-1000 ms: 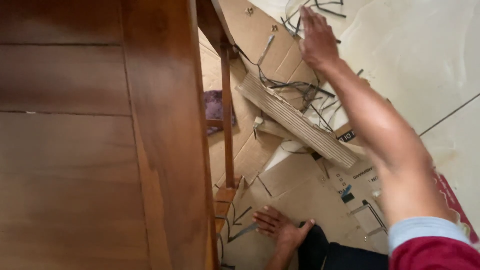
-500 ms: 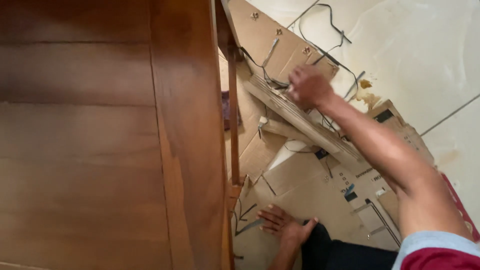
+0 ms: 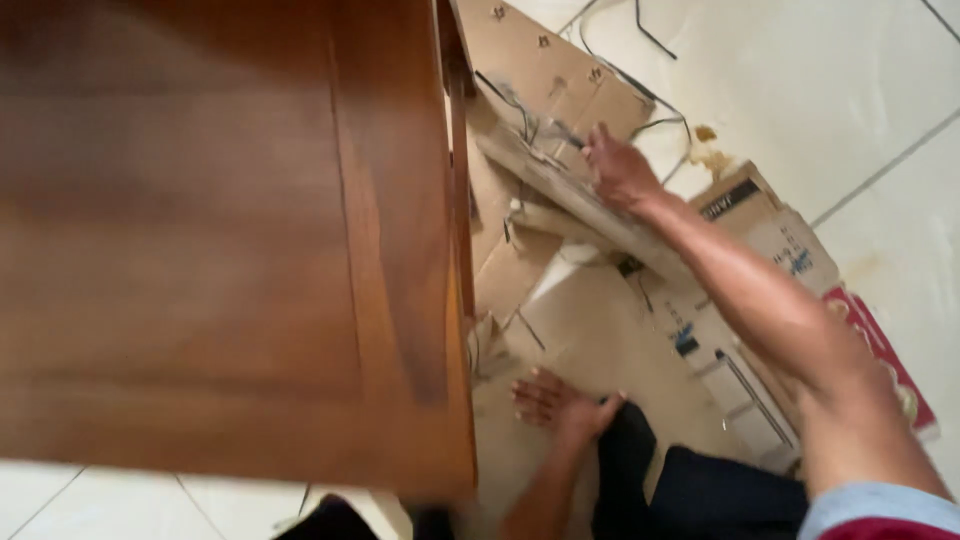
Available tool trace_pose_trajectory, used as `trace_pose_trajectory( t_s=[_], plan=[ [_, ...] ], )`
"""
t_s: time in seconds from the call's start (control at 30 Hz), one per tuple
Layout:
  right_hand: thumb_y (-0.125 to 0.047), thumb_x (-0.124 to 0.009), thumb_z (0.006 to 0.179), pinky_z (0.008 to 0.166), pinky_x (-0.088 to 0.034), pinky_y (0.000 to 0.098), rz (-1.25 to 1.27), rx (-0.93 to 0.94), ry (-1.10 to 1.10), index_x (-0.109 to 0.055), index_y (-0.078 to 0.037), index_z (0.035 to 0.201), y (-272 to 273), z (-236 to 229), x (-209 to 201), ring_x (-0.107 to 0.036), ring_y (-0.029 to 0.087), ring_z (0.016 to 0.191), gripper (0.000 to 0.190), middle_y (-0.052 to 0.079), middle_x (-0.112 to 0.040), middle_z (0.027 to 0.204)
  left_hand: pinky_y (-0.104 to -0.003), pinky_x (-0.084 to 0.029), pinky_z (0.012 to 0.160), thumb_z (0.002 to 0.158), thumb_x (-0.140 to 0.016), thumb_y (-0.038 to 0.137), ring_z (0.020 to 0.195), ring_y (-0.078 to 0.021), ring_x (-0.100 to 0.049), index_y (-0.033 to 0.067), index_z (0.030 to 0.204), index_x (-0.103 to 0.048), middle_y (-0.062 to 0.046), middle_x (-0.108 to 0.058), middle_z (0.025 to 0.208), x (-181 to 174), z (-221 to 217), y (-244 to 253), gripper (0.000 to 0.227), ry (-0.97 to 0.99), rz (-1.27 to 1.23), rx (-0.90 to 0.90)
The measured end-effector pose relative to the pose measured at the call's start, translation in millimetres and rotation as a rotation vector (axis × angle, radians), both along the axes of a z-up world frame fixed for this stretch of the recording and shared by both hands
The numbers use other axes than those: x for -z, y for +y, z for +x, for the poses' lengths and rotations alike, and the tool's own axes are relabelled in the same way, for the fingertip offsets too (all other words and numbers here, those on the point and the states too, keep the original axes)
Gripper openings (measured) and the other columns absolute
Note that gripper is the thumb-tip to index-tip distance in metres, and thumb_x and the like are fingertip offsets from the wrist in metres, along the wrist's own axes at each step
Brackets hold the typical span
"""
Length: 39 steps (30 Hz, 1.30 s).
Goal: Wrapping a wooden table leg with protective paper and securing it with plastic ties.
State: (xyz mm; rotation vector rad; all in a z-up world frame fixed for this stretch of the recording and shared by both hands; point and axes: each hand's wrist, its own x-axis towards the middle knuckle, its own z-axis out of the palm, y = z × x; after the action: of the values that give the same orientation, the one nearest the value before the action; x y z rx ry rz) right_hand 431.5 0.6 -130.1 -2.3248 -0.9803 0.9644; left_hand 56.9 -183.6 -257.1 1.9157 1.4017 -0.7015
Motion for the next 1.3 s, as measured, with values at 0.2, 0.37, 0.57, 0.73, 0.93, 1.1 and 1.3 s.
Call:
trace_pose_trajectory(
  t_s=[0.2,0.37,0.57,0.73,0.93,1.1,1.3],
  plan=[
    [-0.024,-0.045,0.113,0.080,-0.051,0.0676,0.355,0.105,-0.199,-0.044,-0.008,0.116,-68,-50,-75,-0.067,0.058,0.091,0.017,0.032,-0.067,0.088,-0.077,0.004,0.116,0.056,-0.070,0.088,0.145,-0.0676,0.014,0.0003,0.159,0.021,-0.045,0.018,0.159,-90,6,49,0.163,-0.037,-0.254,0.021],
    [-0.023,-0.045,0.110,0.076,-0.051,0.0668,0.479,0.325,-0.208,-0.048,-0.006,0.111,-94,-156,-71,-0.067,0.055,0.095,0.017,0.032,-0.066,0.095,-0.067,-0.010,0.120,0.057,-0.066,0.090,0.149,-0.0599,0.011,0.0106,0.163,0.007,-0.038,0.018,0.161,-26,-58,50,0.152,-0.224,-0.157,0.204],
    [-0.035,-0.042,0.108,0.074,-0.049,0.0542,0.182,0.533,-0.004,-0.049,-0.011,0.113,-123,-260,60,-0.065,0.042,0.086,0.025,0.018,-0.061,0.090,-0.048,-0.044,0.112,0.089,-0.068,0.030,0.135,-0.0354,-0.048,0.0149,0.143,-0.050,-0.011,-0.044,0.146,-43,-143,86,0.059,-0.535,-0.005,0.137],
    [-0.029,-0.043,0.107,0.077,-0.049,0.0618,0.087,0.459,-0.018,-0.049,-0.008,0.113,-146,-267,103,-0.067,0.050,0.096,0.023,0.026,-0.065,0.097,-0.037,-0.056,0.101,0.088,-0.067,0.034,0.121,-0.0204,-0.065,0.0286,0.134,-0.059,0.002,-0.061,0.133,-10,-150,82,0.047,-0.638,0.006,-0.124],
    [-0.034,-0.035,0.107,0.106,-0.046,0.0601,-0.120,0.269,-0.111,-0.034,0.008,0.144,-154,-263,93,-0.058,0.048,0.126,0.056,0.032,-0.056,0.136,-0.050,-0.059,0.097,0.090,-0.069,0.022,0.112,-0.0371,-0.070,0.0070,0.133,-0.063,-0.021,-0.065,0.127,-66,-166,88,0.045,-0.666,0.066,-0.233],
    [-0.033,-0.033,0.115,0.098,-0.040,0.0617,-0.010,0.457,-0.419,-0.044,-0.005,0.123,-147,-289,29,-0.055,0.045,0.114,0.031,0.022,-0.056,0.116,-0.047,-0.062,0.085,0.093,-0.065,0.013,0.101,-0.0373,-0.073,0.0047,0.125,-0.066,-0.020,-0.068,0.116,-74,-167,96,0.033,-0.802,0.104,-0.365],
    [-0.014,-0.045,0.109,0.080,-0.046,0.0650,0.425,0.253,-0.344,-0.047,0.000,0.122,-122,-326,-7,-0.065,0.055,0.090,0.019,0.029,-0.067,0.098,-0.045,-0.060,0.080,0.104,-0.059,0.018,0.091,-0.0323,-0.075,0.0009,0.123,-0.068,-0.020,-0.072,0.106,-159,-133,109,0.027,-1.048,-0.019,-0.545]
  ],
)
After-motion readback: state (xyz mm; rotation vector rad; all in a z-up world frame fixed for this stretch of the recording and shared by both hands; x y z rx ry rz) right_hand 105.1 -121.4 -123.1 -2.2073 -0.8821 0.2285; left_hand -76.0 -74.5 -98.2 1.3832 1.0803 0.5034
